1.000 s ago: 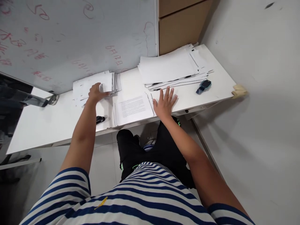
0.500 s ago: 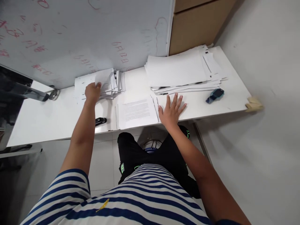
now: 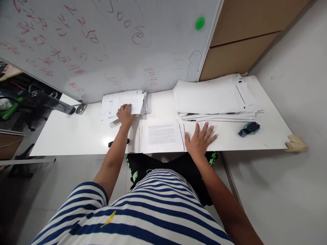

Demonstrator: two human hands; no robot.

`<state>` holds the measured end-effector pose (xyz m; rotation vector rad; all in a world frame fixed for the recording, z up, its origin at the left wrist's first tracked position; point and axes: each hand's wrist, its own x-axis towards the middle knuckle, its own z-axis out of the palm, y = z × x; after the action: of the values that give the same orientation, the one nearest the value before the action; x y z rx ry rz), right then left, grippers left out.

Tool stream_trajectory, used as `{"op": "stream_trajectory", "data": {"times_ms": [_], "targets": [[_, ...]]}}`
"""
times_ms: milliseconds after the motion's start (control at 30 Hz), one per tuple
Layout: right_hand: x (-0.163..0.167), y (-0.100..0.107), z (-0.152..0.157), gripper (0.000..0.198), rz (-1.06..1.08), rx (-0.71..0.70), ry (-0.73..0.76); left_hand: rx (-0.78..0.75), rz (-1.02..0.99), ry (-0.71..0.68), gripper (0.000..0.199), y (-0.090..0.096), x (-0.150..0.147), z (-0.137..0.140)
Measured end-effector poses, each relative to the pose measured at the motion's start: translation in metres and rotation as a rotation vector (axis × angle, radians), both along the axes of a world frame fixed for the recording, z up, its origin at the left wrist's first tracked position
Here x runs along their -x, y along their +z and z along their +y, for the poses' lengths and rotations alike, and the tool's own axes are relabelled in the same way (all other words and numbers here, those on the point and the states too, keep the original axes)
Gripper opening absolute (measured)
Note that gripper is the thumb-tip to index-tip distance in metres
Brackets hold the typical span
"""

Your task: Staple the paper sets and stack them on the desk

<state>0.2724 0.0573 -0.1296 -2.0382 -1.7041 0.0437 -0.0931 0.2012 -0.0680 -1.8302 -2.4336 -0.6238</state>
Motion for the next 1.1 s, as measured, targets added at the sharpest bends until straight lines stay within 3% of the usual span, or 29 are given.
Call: {"op": "stream_trajectory", "data": {"times_ms": [167, 267, 367, 467, 567, 700, 767, 900, 967, 1100], "targets": [[-0.003, -0.004, 0.001, 0.076, 0.001, -0.024, 0.005, 0.046, -0.008, -0.011, 0.028, 0.009, 0.008, 0.007], [-0.003, -0.005, 0.002, 0.078, 0.017, -0.018, 0.018, 0.085, -0.113, 0.031, 0.035, 0.02, 0.021, 0.016], [-0.003, -0.004, 0.004, 0.079, 0.047, -0.008, 0.014, 0.031, -0.424, 0.109, 0.049, 0.033, 0.032, 0.021], [-0.004, -0.006, 0.004, 0.078, 0.084, -0.034, -0.006, -0.191, -0.826, 0.154, 0.062, 0.054, 0.033, 0.011], [-0.006, -0.008, 0.004, 0.077, 0.129, -0.115, -0.021, -0.33, -1.227, 0.0, 0.068, 0.084, 0.017, -0.025], [-0.004, 0.005, -0.003, 0.082, 0.345, -0.214, 0.122, -0.251, -1.607, -0.382, 0.062, 0.11, -0.028, -0.096], [0.005, 0.02, -0.01, 0.093, 0.65, -0.172, 0.317, -0.201, -1.731, -0.423, 0.063, 0.108, -0.053, -0.128], [0.034, 0.054, -0.025, 0.106, 1.381, 0.157, 0.699, -0.021, -1.972, -0.408, 0.064, 0.082, -0.092, -0.167], [0.044, 0.064, -0.031, 0.098, 1.533, 0.234, 0.682, 0.047, -2.046, -0.397, 0.064, 0.067, -0.103, -0.176], [0.047, 0.072, -0.04, 0.074, 1.629, 0.203, 0.492, 0.085, -2.12, -0.365, 0.06, 0.048, -0.116, -0.19]]}}
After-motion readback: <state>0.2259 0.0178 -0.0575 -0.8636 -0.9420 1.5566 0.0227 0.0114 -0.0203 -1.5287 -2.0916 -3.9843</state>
